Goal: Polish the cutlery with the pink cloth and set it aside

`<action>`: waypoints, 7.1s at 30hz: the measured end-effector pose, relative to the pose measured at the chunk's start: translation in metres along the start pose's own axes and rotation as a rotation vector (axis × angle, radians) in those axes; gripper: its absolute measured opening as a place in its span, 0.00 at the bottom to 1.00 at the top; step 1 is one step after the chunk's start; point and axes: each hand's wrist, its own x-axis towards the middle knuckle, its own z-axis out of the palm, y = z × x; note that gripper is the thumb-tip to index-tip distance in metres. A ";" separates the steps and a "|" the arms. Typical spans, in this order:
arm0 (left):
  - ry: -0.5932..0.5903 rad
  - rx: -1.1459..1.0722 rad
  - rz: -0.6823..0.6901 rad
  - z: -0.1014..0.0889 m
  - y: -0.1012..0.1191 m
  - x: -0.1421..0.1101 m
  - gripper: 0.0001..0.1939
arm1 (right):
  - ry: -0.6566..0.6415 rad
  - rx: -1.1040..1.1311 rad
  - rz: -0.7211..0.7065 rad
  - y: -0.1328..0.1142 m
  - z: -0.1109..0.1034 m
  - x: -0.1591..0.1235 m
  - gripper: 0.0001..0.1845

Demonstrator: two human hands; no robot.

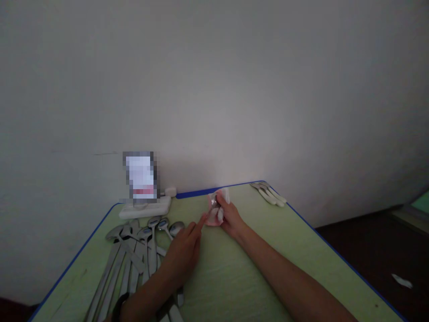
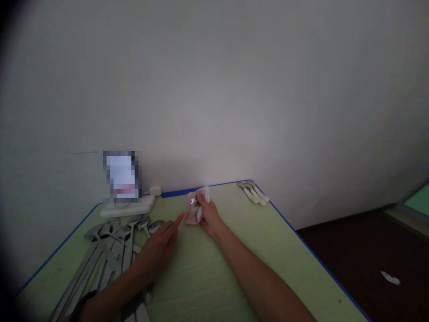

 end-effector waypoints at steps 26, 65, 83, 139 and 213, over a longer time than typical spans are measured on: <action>-0.011 0.003 -0.117 -0.004 -0.003 0.006 0.23 | -0.198 0.109 0.130 -0.003 0.006 -0.010 0.21; -0.108 -0.160 -0.190 -0.013 0.007 0.007 0.17 | 0.017 -0.036 0.042 0.003 0.002 -0.005 0.18; -0.114 -0.141 -0.146 -0.010 0.012 0.009 0.16 | -0.041 -0.330 -0.016 0.008 0.005 -0.012 0.18; -0.240 0.024 -0.021 -0.012 0.010 0.004 0.12 | -0.026 -0.260 0.026 0.004 0.005 -0.008 0.18; -0.234 0.065 -0.007 -0.011 0.008 0.002 0.12 | -0.049 -0.240 0.049 0.004 0.004 -0.008 0.18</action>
